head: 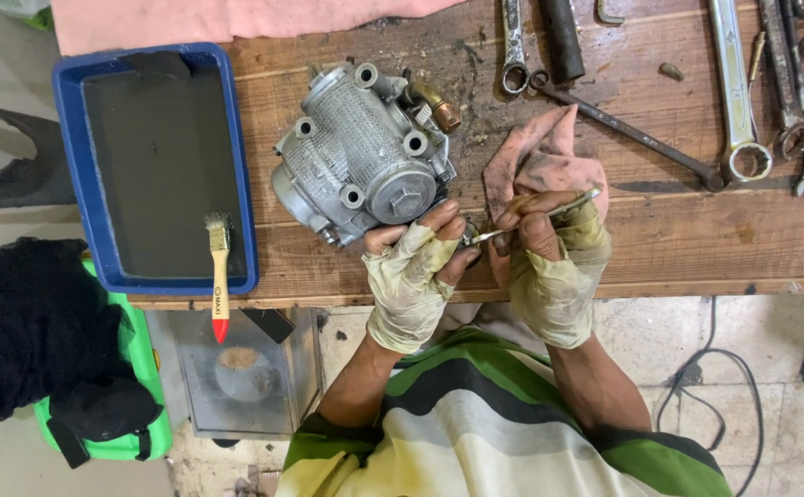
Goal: The person assembles a small engine block, inserting a gasket and tightening bolts with a wrench. They handle the engine casing, gasket, and bolts, using a wrench to secure the assembly on a workbench.
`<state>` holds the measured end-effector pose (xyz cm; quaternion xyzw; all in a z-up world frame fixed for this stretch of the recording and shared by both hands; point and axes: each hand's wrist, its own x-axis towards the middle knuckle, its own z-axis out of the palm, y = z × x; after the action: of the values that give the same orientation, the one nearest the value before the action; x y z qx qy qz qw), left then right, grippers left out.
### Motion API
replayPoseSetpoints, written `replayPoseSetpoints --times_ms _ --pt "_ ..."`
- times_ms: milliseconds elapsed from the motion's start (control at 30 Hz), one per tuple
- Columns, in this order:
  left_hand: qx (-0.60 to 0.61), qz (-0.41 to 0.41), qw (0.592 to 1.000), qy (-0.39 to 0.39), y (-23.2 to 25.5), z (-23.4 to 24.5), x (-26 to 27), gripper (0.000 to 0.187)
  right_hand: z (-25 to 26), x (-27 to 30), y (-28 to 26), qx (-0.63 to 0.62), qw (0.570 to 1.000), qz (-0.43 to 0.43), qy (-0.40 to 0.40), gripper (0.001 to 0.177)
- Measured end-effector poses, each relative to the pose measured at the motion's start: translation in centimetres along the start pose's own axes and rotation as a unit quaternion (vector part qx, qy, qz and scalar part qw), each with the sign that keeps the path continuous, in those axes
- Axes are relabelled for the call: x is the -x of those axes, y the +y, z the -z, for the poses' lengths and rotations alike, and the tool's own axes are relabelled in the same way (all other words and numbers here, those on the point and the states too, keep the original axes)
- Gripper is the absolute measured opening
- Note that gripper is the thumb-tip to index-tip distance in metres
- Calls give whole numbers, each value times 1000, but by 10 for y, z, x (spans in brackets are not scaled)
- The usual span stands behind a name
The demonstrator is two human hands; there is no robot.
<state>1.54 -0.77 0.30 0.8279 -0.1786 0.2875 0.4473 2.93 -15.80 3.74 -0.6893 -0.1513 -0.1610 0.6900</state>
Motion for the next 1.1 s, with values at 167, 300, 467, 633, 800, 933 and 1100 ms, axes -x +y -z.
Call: replayPoseSetpoints --times_ms 167,300,467,633,800,933,1100 --pt "4 16 1000 -14 0 1 1 31 1 -4 3 13 999 9 -42 23" --pt "12 20 1000 -16 1 1 0 27 2 -6 1 27 996 25 -82 25" --pt "83 70 994 -15 12 3 -5 36 2 -10 -1 41 991 41 -118 28" --pt "5 32 999 -16 -10 -4 21 25 13 -17 -1 61 984 66 -153 31" --pt "723 433 539 -9 -5 -1 24 57 16 -14 -10 78 971 98 -206 35" --pt "470 309 826 -32 -3 4 14 43 31 -8 -4 81 963 110 -234 37" --pt "-50 30 996 -61 -2 5 9 34 48 23 8 -51 987 -133 74 26"
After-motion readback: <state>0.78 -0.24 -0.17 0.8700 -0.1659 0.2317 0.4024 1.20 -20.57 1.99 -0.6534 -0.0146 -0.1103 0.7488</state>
